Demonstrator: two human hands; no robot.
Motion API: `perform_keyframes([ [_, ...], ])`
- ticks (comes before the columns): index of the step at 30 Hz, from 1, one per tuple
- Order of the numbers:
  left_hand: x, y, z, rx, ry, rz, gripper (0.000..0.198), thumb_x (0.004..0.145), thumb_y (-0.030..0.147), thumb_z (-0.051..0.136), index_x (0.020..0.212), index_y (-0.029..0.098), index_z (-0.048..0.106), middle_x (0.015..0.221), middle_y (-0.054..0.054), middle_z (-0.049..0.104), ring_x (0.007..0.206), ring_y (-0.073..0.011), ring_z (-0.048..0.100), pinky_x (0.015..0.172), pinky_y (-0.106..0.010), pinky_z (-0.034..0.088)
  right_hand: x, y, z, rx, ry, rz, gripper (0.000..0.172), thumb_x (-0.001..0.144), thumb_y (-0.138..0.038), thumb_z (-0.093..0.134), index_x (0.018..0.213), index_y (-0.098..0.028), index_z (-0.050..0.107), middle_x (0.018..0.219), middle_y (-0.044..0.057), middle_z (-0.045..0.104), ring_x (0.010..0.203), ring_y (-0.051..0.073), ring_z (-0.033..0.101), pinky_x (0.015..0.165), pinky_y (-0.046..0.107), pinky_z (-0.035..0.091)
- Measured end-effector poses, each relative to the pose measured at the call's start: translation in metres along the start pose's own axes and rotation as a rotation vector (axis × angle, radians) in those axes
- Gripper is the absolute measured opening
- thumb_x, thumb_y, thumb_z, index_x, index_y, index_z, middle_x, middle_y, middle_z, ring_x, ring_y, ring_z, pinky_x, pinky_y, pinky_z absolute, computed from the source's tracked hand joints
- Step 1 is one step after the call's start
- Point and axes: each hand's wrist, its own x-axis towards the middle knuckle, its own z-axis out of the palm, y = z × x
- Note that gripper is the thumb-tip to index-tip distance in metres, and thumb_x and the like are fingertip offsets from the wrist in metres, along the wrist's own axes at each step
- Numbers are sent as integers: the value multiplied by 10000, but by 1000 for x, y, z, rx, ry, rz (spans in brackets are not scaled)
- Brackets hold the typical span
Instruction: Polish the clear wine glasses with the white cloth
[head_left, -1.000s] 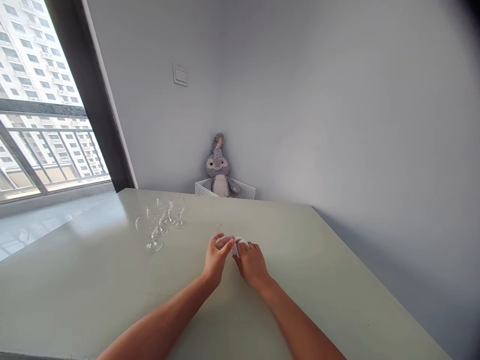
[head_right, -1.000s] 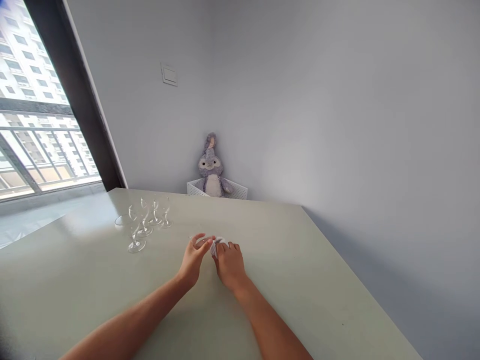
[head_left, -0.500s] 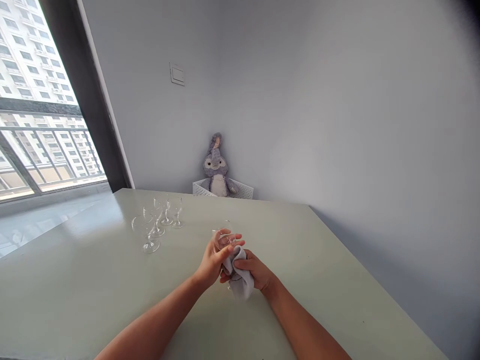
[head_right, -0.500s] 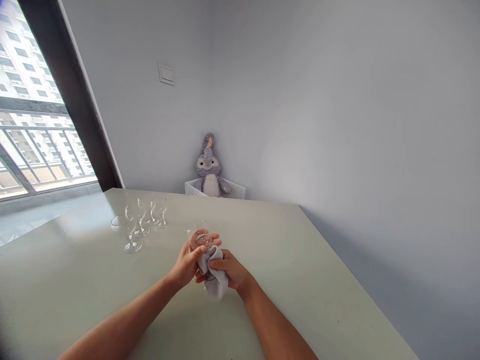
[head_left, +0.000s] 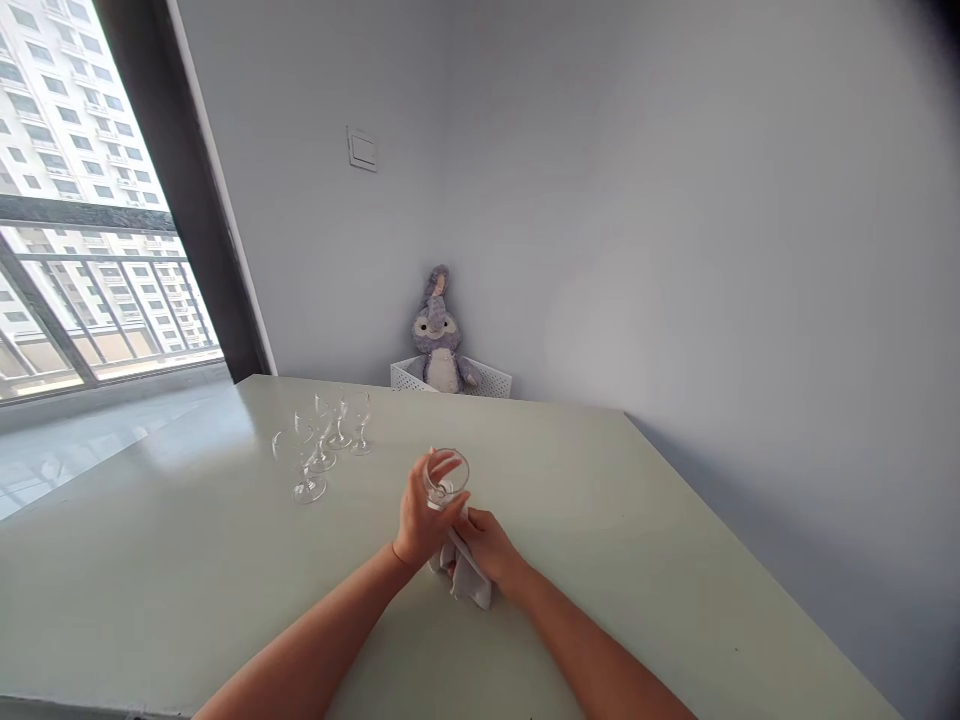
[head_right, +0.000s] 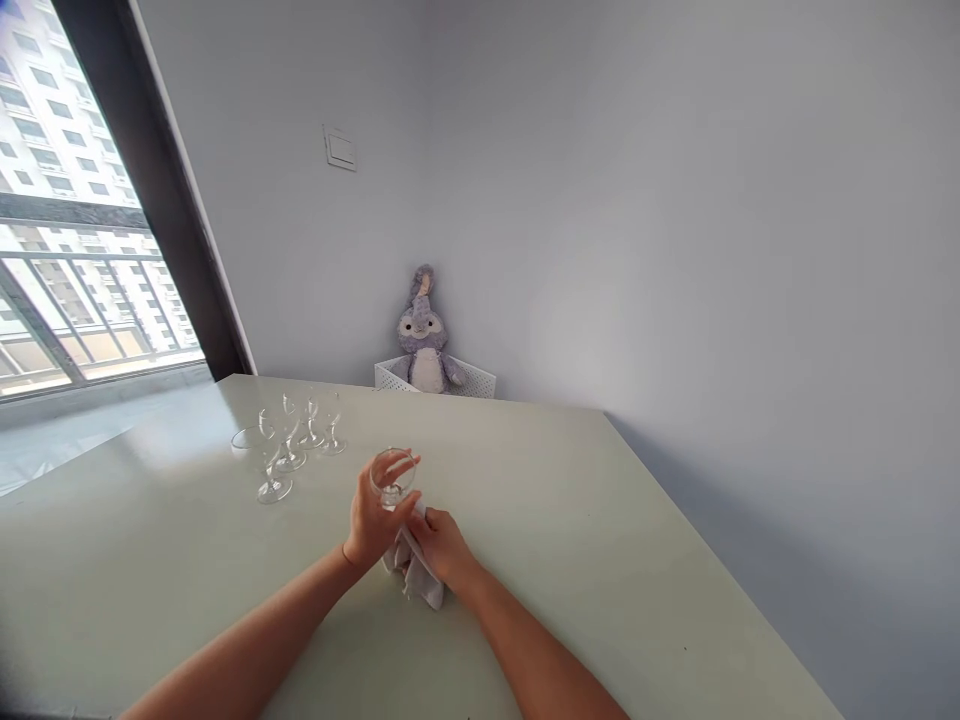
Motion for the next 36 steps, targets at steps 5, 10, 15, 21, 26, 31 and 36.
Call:
perform_keyframes([
  [5,11,-2,-13,298,71,47,517,749,308,569,1168,201,286,1129,-117,547,1100,-215,497,974,-477,310,-6,-13,-18,-547,248,-413,347,800,-469,459,590,-223,585,630,26,538,675,173,472,671,296,357],
  [10,0,1,-3,390,-103,169,651,664,500,612,1179,192,359,1157,-115,551,1161,-251,444,1034,-477,211,-7,-22,-20,-599,291,-567,214,765,-302,524,959,-263,607,808,37,550,784,197,474,736,326,369],
  [15,-9,0,8,475,-198,201,739,691,521,570,1281,174,292,1246,-137,482,1197,-264,398,1034,-462,215,4,-6,-12,-418,197,-489,131,758,-267,493,705,-224,604,689,10,556,671,169,496,633,281,379],
  [21,-16,-8,14,585,-240,78,668,715,434,580,1280,206,307,1284,-129,415,1189,-274,379,985,-451,282,38,-7,-67,-511,570,-266,254,741,-397,482,725,-186,623,676,15,628,637,162,543,622,251,395],
  [26,-20,-20,17,575,-305,-86,596,700,291,601,1243,261,358,1222,-64,449,1111,-235,435,950,-428,323,56,-8,-153,-657,792,-87,224,698,-328,510,756,-170,658,875,97,667,857,220,585,724,260,386],
  [31,-18,-29,14,553,-310,-198,550,718,244,563,1230,260,365,1211,-48,447,1121,-223,421,944,-403,334,57,1,-219,-761,952,144,268,704,-288,511,860,-140,671,923,160,655,891,266,592,699,286,389],
  [36,-17,-32,13,500,-312,-264,537,718,243,559,1220,263,369,1227,-49,437,1129,-228,424,939,-396,342,56,7,-258,-805,1028,285,258,717,-304,522,841,-134,671,903,181,649,851,276,605,648,301,402],
])
